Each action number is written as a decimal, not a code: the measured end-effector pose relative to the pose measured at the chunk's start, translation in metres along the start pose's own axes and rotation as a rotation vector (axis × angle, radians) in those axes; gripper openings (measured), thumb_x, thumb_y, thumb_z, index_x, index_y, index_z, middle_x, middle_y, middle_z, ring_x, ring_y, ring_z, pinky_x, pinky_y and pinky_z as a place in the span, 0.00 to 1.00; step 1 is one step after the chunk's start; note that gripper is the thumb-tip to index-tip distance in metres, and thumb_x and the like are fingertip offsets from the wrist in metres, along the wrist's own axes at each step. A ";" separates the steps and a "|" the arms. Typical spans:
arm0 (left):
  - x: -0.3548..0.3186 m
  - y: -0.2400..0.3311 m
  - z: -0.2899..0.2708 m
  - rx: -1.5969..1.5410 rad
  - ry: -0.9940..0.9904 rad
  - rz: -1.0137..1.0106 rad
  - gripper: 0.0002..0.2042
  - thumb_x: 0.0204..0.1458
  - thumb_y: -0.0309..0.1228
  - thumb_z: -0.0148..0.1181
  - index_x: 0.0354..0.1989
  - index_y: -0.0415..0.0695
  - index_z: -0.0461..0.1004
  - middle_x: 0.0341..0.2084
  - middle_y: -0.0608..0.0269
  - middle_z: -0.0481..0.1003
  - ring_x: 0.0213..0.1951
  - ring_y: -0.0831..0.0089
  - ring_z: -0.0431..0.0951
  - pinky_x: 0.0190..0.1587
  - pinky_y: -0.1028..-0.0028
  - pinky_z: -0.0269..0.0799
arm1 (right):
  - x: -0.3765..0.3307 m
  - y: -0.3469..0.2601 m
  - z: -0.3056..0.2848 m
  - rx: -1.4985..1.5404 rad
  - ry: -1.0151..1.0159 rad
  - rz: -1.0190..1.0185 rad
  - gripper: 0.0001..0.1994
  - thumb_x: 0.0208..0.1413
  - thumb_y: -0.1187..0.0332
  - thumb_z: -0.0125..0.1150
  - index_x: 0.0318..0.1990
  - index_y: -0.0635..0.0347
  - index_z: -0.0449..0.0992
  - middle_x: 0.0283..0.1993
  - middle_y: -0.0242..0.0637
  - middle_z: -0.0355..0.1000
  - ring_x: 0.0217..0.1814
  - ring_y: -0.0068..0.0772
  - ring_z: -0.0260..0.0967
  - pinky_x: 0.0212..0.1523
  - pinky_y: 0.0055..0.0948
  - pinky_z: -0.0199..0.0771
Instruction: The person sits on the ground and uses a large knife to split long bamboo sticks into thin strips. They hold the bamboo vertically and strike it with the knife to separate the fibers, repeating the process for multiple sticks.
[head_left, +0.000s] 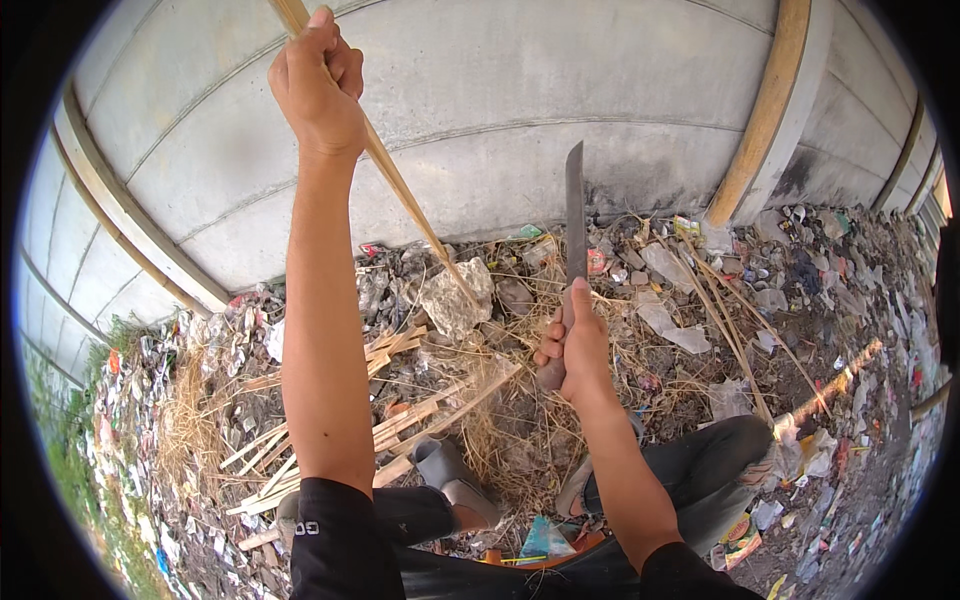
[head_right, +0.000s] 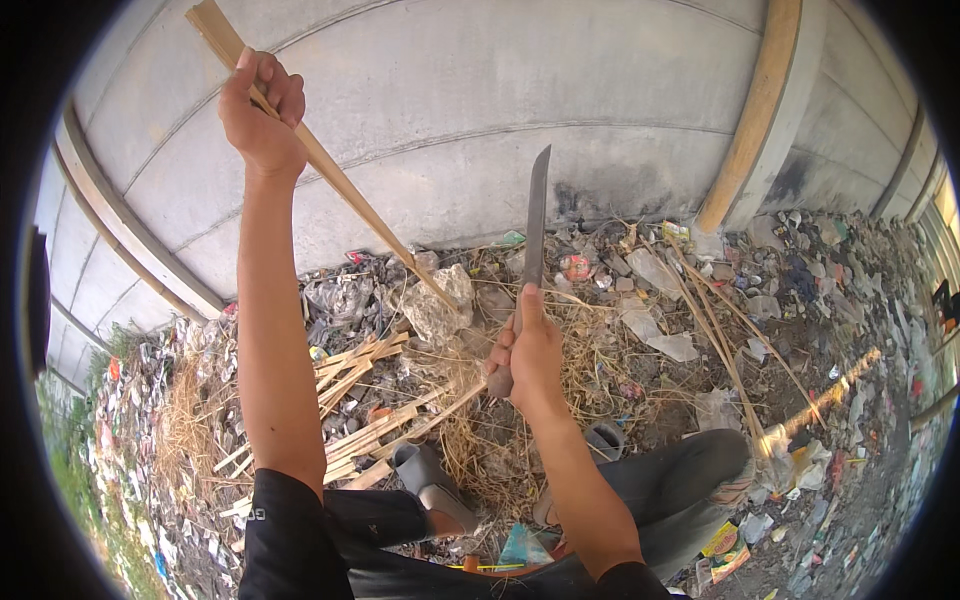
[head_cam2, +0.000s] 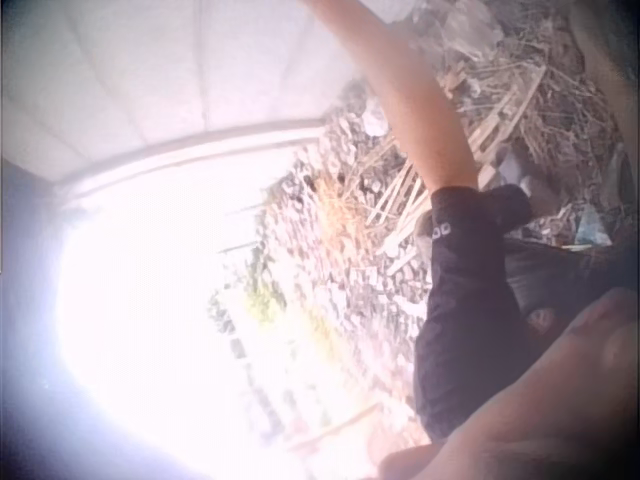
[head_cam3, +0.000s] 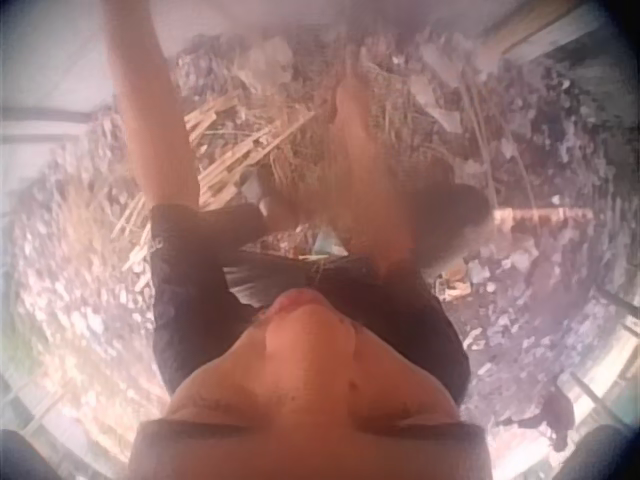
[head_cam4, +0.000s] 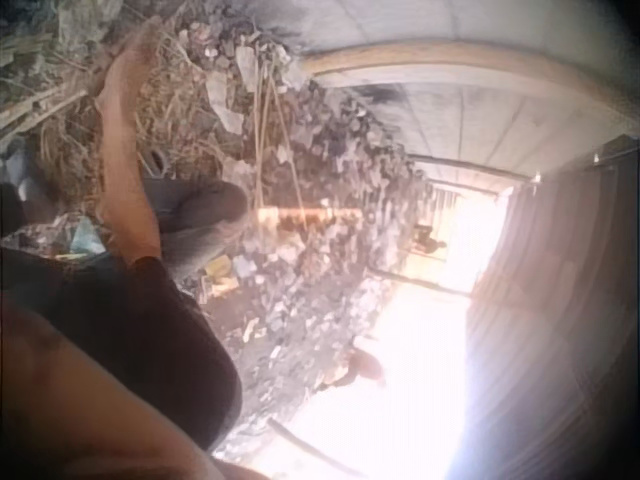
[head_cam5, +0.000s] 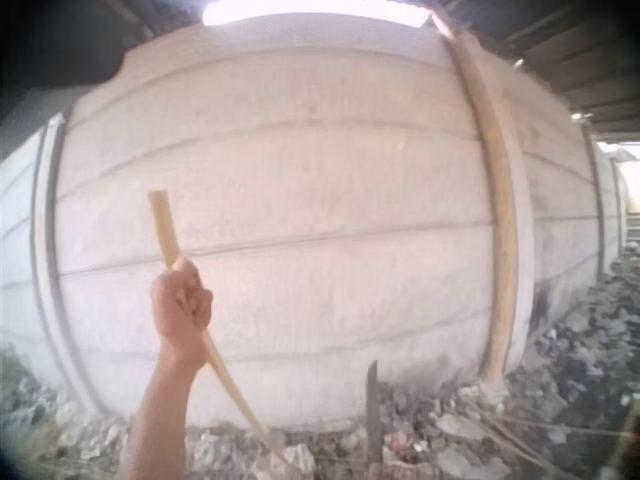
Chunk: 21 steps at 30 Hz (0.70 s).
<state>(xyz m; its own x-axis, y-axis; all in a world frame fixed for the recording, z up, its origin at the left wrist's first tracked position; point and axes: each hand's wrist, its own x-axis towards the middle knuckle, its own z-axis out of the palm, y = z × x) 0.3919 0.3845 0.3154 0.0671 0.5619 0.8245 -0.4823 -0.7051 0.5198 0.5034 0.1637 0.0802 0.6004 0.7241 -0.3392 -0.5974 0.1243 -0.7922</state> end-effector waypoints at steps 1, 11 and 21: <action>0.004 0.000 0.004 -0.034 -0.003 0.017 0.20 0.58 0.43 0.52 0.18 0.50 0.55 0.13 0.74 0.50 0.14 0.82 0.48 0.18 0.76 0.41 | 0.000 -0.035 0.008 0.004 -0.034 -0.160 0.29 0.66 0.38 0.50 0.27 0.56 0.64 0.17 0.27 0.57 0.14 0.21 0.58 0.18 0.32 0.69; 0.002 -0.004 0.049 0.004 -0.088 -0.017 0.16 0.60 0.44 0.47 0.24 0.47 0.62 0.15 0.73 0.54 0.16 0.82 0.52 0.20 0.77 0.45 | -0.027 0.065 0.028 0.017 -0.203 -0.706 0.26 0.68 0.40 0.47 0.30 0.55 0.61 0.17 0.28 0.55 0.13 0.21 0.55 0.15 0.32 0.62; -0.003 0.002 0.036 0.009 -0.066 -0.031 0.15 0.59 0.42 0.46 0.22 0.48 0.60 0.15 0.73 0.52 0.16 0.82 0.50 0.20 0.76 0.42 | -0.043 -0.124 0.036 0.050 -0.041 -0.744 0.30 0.65 0.34 0.48 0.28 0.55 0.63 0.18 0.28 0.56 0.14 0.21 0.55 0.17 0.30 0.64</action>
<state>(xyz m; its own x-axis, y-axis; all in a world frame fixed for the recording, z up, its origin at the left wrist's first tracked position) 0.4220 0.3658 0.3216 0.1391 0.5538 0.8210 -0.4717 -0.6919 0.5466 0.5326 0.1422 0.2114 0.8362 0.4607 0.2975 -0.0648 0.6218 -0.7805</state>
